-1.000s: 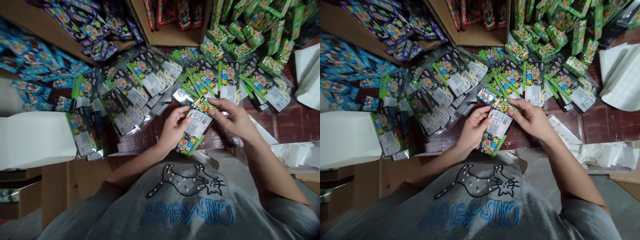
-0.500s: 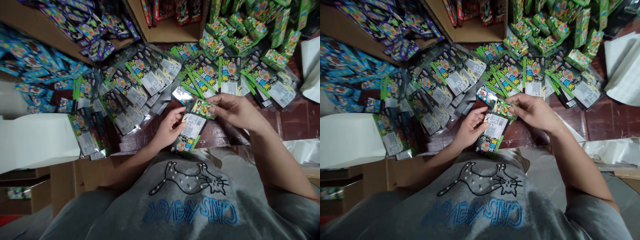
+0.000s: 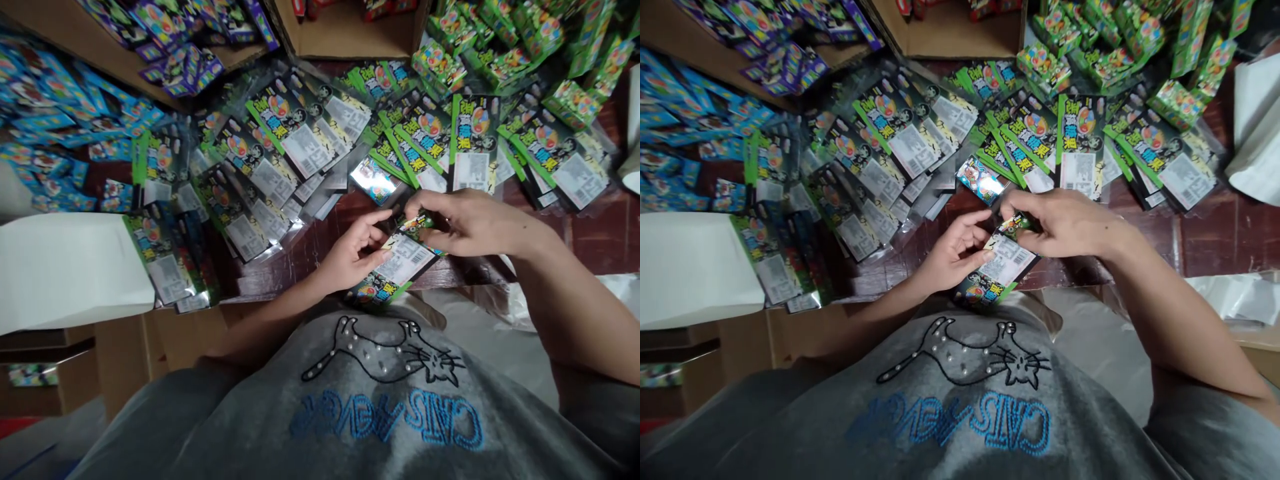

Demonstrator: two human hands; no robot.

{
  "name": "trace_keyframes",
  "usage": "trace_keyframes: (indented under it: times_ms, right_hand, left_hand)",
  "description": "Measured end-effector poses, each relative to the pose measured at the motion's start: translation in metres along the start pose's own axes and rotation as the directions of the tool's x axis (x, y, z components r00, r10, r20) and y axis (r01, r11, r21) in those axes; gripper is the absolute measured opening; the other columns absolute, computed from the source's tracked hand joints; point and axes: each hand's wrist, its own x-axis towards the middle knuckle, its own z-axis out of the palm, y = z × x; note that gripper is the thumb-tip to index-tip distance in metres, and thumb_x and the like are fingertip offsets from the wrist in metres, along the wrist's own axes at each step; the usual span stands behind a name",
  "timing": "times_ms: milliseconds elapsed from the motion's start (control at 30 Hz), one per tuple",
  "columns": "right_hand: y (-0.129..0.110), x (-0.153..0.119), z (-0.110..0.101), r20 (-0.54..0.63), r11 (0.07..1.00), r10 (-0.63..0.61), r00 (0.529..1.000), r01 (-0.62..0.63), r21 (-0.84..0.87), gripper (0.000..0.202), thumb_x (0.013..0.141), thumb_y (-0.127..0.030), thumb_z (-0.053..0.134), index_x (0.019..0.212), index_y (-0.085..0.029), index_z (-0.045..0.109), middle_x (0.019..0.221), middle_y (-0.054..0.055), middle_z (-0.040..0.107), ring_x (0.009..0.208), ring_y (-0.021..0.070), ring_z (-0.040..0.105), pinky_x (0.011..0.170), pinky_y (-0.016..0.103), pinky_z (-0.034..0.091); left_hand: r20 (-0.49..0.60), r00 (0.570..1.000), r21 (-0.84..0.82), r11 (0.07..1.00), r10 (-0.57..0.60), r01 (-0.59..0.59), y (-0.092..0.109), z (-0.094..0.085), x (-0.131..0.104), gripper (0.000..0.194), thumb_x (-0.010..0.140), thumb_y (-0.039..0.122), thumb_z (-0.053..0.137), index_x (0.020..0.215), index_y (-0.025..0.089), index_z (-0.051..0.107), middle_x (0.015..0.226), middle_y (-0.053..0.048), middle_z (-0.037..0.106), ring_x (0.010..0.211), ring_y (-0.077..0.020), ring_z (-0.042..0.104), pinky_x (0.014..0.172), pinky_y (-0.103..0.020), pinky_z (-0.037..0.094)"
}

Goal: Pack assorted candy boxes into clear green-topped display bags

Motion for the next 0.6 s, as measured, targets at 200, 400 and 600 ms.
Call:
trace_keyframes:
  times_ms: [200, 400, 600]
  right_hand:
    - [0.003, 0.008, -0.017, 0.077, 1.0, -0.021, 0.997, 0.02, 0.007, 0.024, 0.093, -0.045, 0.063, 0.11, -0.028, 0.068, 0.056, -0.009, 0.049, 0.047, 0.0119, 0.043, 0.053, 0.031, 0.035]
    - [0.008, 0.011, -0.018, 0.187, 0.994, -0.105, 0.977, 0.101, 0.031, 0.028, 0.1, -0.043, 0.06, 0.119, -0.031, 0.076, 0.092, -0.001, 0.075, 0.069, 0.0159, 0.064, 0.067, 0.034, 0.052]
    - [0.001, -0.009, 0.028, -0.404, 0.994, 0.016, 0.915, 0.028, 0.104, 0.053, 0.098, -0.05, 0.073, 0.143, -0.022, 0.066, 0.133, 0.016, 0.064, 0.128, 0.0314, 0.064, 0.11, 0.051, 0.056]
  left_hand:
    - [0.009, 1.0, -0.043, 0.999, 0.023, -0.022, -0.001, 0.005, 0.002, 0.049, 0.096, 0.029, 0.075, 0.139, 0.025, 0.05, 0.104, -0.003, 0.068, 0.095, -0.0167, 0.07, 0.088, -0.033, 0.058]
    - [0.04, 0.999, 0.011, 1.0, 0.016, -0.017, -0.006, 0.003, 0.006, 0.045, 0.097, 0.031, 0.074, 0.135, 0.023, 0.053, 0.106, -0.005, 0.068, 0.097, -0.0174, 0.068, 0.09, -0.033, 0.057]
    - [-0.078, 0.992, 0.032, 0.995, 0.095, -0.092, -0.01, -0.018, 0.01, 0.056, 0.099, 0.032, 0.074, 0.15, 0.027, 0.051, 0.112, -0.005, 0.07, 0.097, -0.017, 0.07, 0.089, -0.032, 0.059]
